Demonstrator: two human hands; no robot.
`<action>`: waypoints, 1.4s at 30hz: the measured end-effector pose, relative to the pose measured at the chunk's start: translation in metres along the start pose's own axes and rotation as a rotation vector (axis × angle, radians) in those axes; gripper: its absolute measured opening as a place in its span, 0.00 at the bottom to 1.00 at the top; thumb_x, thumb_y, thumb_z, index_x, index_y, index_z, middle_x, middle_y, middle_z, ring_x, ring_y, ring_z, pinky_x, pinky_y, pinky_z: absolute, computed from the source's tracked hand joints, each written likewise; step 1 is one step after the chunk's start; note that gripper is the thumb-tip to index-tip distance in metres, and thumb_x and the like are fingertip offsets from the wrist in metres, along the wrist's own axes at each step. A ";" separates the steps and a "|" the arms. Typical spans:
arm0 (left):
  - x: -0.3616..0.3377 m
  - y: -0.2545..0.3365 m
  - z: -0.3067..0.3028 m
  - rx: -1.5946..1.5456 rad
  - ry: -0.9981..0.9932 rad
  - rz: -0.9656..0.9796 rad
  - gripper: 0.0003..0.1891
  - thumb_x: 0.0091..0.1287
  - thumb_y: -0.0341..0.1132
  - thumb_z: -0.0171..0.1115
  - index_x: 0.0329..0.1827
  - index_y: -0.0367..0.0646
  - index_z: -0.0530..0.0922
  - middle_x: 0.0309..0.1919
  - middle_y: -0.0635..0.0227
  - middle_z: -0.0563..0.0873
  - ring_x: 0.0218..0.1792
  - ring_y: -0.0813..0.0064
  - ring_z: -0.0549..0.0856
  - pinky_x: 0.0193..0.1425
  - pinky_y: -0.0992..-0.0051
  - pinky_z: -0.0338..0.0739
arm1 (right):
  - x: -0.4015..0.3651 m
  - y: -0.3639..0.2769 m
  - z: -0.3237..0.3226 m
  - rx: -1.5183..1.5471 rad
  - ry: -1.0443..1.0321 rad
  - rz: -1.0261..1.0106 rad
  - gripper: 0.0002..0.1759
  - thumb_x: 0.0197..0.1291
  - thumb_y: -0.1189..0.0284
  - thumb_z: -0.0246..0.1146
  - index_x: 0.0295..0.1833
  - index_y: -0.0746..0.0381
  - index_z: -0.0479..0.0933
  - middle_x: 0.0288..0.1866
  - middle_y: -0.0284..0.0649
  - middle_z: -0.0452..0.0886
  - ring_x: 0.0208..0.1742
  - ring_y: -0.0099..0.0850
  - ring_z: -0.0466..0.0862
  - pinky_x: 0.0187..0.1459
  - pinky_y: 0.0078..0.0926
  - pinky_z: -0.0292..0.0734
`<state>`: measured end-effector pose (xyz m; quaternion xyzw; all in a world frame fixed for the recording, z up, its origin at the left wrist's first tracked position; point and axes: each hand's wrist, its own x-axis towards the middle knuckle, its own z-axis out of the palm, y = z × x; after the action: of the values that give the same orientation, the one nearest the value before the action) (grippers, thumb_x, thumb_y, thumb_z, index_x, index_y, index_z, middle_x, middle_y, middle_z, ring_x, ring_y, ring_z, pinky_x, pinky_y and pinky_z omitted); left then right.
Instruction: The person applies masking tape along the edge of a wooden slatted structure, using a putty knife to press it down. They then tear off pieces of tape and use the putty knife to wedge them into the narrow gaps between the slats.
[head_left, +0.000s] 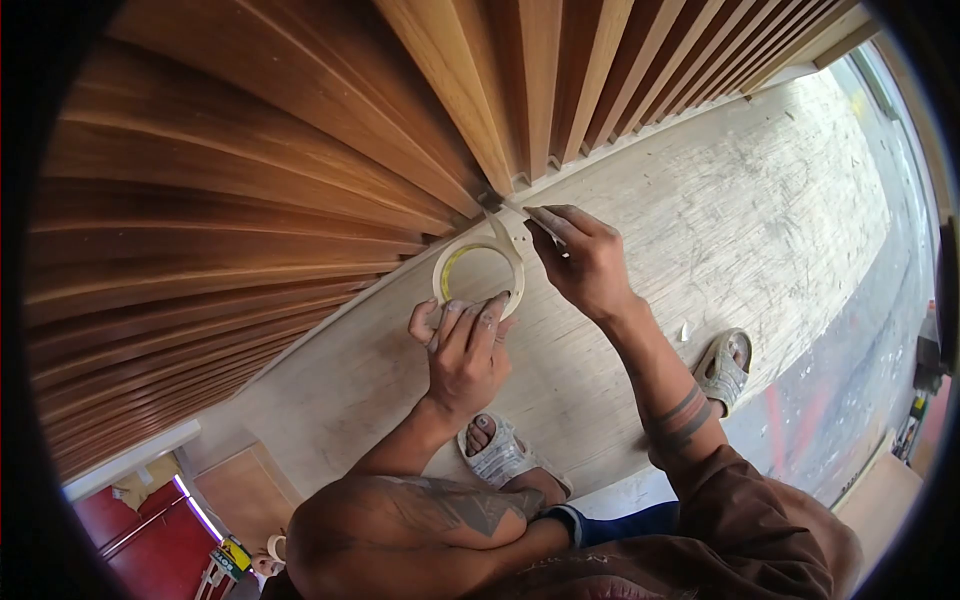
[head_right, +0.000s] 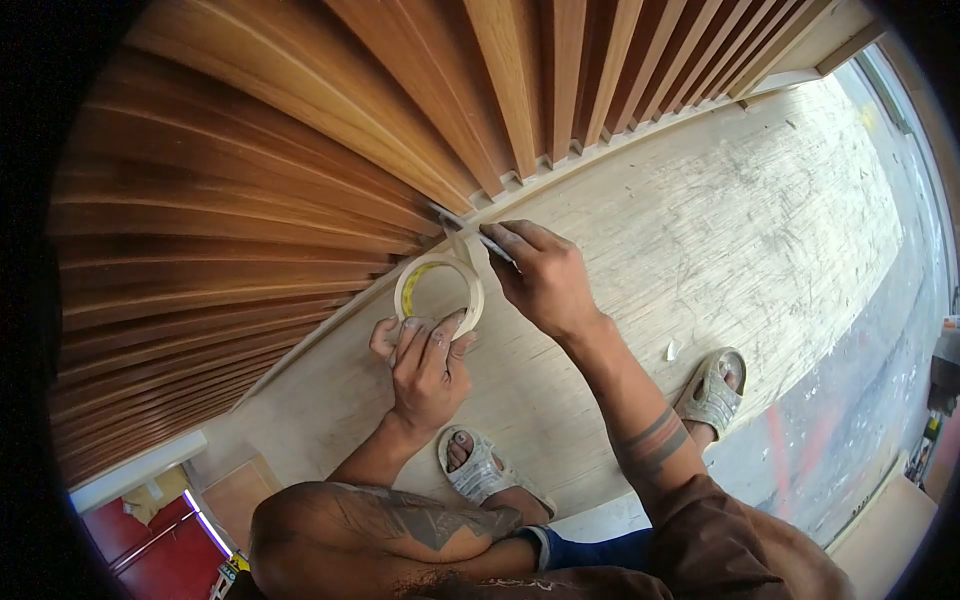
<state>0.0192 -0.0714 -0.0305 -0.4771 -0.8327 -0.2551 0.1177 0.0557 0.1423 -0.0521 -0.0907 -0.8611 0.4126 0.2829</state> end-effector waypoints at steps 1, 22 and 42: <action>0.000 0.000 0.000 0.002 -0.001 -0.002 0.15 0.67 0.28 0.75 0.56 0.41 0.89 0.37 0.72 0.88 0.42 0.70 0.86 0.69 0.51 0.63 | -0.001 0.000 0.001 0.000 0.000 0.000 0.20 0.63 0.79 0.74 0.62 0.63 0.88 0.52 0.49 0.90 0.46 0.51 0.92 0.46 0.42 0.90; -0.002 0.001 0.007 0.056 -0.019 -0.022 0.17 0.68 0.30 0.77 0.59 0.44 0.89 0.40 0.71 0.90 0.43 0.70 0.86 0.71 0.51 0.60 | -0.001 0.008 0.012 0.040 0.081 -0.037 0.18 0.62 0.81 0.75 0.57 0.64 0.89 0.48 0.47 0.91 0.45 0.51 0.91 0.45 0.43 0.88; -0.002 0.001 0.008 0.050 -0.033 -0.073 0.17 0.69 0.32 0.77 0.60 0.44 0.89 0.44 0.71 0.92 0.46 0.71 0.87 0.73 0.51 0.60 | -0.012 0.001 0.010 -0.039 0.101 -0.038 0.19 0.63 0.82 0.76 0.59 0.62 0.89 0.48 0.46 0.92 0.44 0.46 0.93 0.44 0.39 0.90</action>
<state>0.0211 -0.0682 -0.0374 -0.4474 -0.8575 -0.2305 0.1067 0.0600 0.1320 -0.0632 -0.1004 -0.8552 0.3851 0.3321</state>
